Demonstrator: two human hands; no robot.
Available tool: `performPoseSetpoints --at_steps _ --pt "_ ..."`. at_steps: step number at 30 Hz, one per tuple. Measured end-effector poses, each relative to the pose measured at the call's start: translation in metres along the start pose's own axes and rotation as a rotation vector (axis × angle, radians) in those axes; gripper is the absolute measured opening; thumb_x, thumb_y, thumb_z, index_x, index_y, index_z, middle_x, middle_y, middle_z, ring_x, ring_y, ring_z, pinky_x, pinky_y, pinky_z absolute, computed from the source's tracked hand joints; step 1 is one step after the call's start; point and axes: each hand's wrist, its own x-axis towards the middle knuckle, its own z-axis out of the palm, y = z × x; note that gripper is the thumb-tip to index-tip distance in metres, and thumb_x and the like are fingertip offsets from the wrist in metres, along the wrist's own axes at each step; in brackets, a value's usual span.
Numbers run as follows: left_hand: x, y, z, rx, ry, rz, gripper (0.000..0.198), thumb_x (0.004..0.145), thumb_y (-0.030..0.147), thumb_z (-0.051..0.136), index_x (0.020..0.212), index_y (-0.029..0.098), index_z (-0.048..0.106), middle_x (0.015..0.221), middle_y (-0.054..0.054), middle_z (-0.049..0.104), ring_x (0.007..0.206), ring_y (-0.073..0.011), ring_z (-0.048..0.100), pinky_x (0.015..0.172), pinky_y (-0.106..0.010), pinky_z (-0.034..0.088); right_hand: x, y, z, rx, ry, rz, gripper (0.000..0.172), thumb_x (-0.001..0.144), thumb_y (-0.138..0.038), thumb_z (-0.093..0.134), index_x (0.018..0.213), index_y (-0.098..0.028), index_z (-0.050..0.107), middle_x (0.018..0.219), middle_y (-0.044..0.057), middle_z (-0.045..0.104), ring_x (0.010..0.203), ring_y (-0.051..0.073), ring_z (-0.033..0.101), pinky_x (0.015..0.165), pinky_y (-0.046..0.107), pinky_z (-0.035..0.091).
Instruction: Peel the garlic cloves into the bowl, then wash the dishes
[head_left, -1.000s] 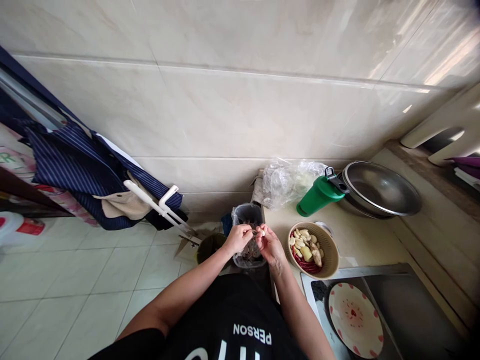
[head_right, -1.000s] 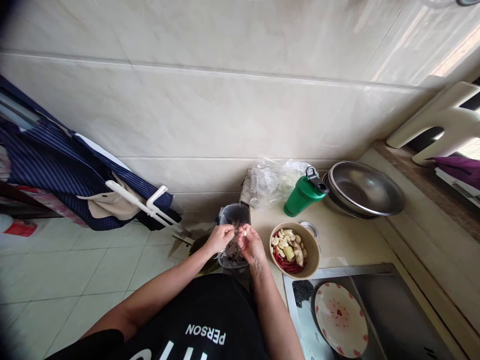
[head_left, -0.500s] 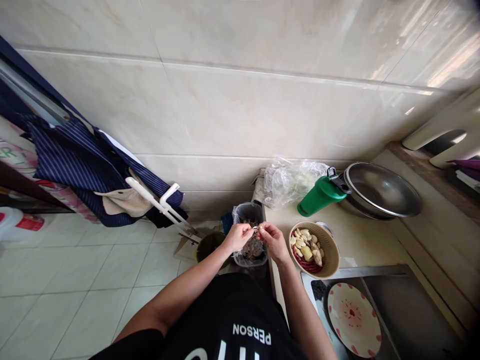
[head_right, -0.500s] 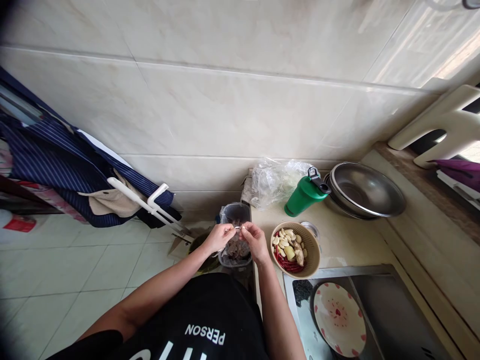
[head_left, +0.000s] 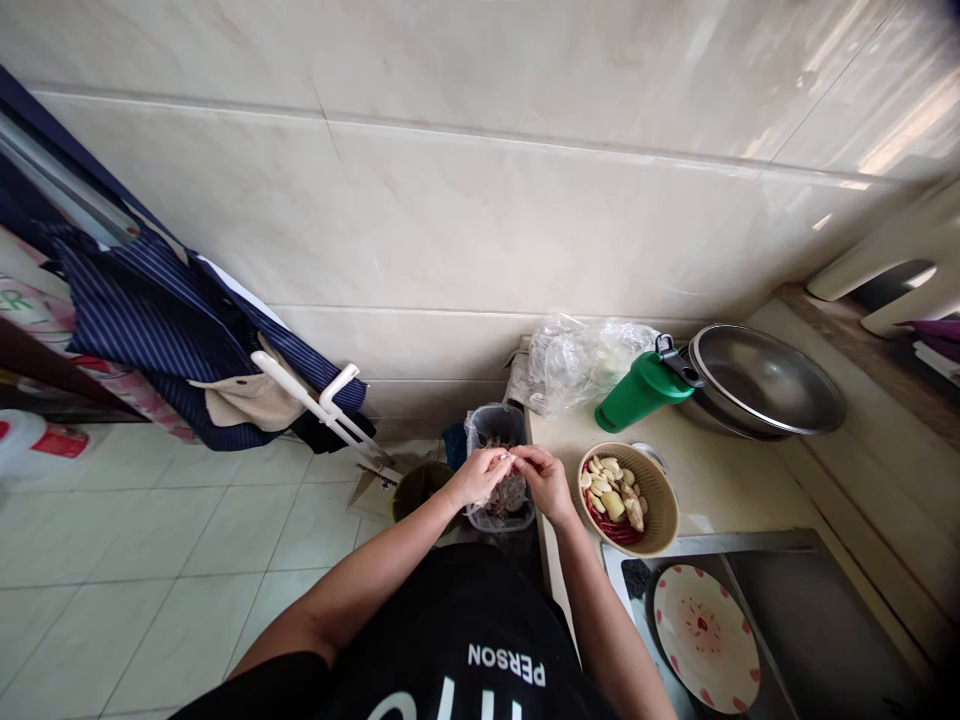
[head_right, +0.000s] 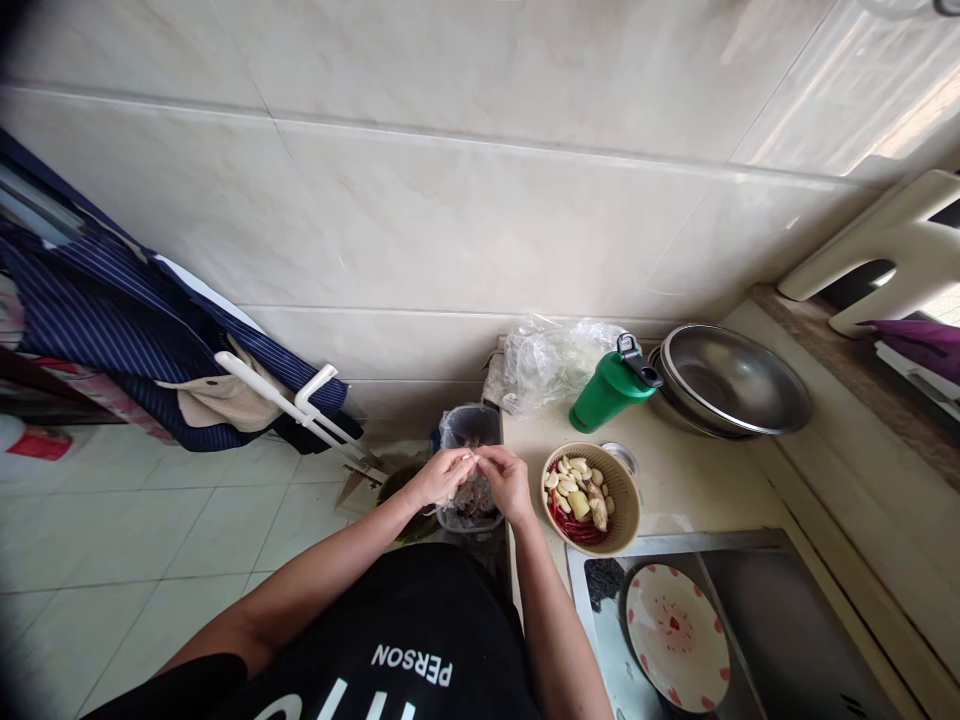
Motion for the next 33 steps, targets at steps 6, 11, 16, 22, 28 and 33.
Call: performPoseSetpoints --at_steps 6,11,16,22,28,33 --pt "-0.002 -0.001 0.002 -0.161 -0.01 -0.084 0.035 0.086 0.041 0.038 0.063 0.016 0.046 0.052 0.005 0.04 0.04 -0.0051 0.035 0.04 -0.018 0.026 0.0 -0.001 0.002 -0.049 0.011 -0.015 0.014 0.077 -0.028 0.061 0.084 -0.021 0.071 0.082 0.004 0.066 0.072 0.016 0.06 0.069 0.029 0.049" --pt "-0.001 -0.005 0.004 -0.136 0.026 -0.128 0.028 0.081 0.033 0.042 0.058 0.017 0.042 0.049 0.005 0.038 0.039 -0.005 0.034 0.039 -0.018 0.024 -0.001 -0.002 0.006 -0.092 0.034 -0.023 0.014 0.076 -0.028 0.062 0.083 -0.021 0.071 0.083 0.005 0.067 0.077 0.018 0.061 0.072 0.031 0.049" --pt "0.001 -0.009 0.004 -0.092 0.059 -0.141 0.026 0.078 0.029 0.04 0.055 0.017 0.041 0.049 0.005 0.038 0.041 -0.0056 0.034 0.041 -0.019 0.025 -0.004 0.005 0.009 0.137 -0.016 0.119 0.02 0.073 -0.034 0.065 0.088 -0.022 0.07 0.085 0.003 0.068 0.076 0.017 0.061 0.074 0.032 0.049" --pt "0.001 -0.003 0.003 -0.089 0.031 -0.114 0.028 0.077 0.029 0.04 0.052 0.017 0.04 0.049 0.004 0.038 0.044 -0.0068 0.035 0.043 -0.02 0.026 -0.004 0.005 0.012 0.365 0.078 0.219 0.02 0.071 -0.037 0.068 0.082 -0.021 0.067 0.074 0.0 0.064 0.065 0.013 0.056 0.066 0.027 0.047" --pt "0.003 -0.015 0.002 0.028 0.077 -0.133 0.027 0.078 0.025 0.04 0.052 0.017 0.04 0.048 0.005 0.037 0.046 -0.0077 0.035 0.047 -0.021 0.025 0.003 -0.001 0.007 0.793 0.181 0.355 0.023 0.066 -0.035 0.074 0.083 -0.023 0.064 0.088 -0.001 0.064 0.061 0.008 0.053 0.054 0.02 0.045" --pt "0.007 -0.03 0.002 0.182 0.147 -0.21 0.03 0.078 0.03 0.042 0.051 0.016 0.041 0.047 0.005 0.035 0.048 -0.0084 0.034 0.049 -0.022 0.022 0.003 0.002 0.003 0.875 0.092 0.42 0.024 0.066 -0.025 0.075 0.087 -0.02 0.066 0.081 0.0 0.063 0.065 0.008 0.056 0.059 0.02 0.049"
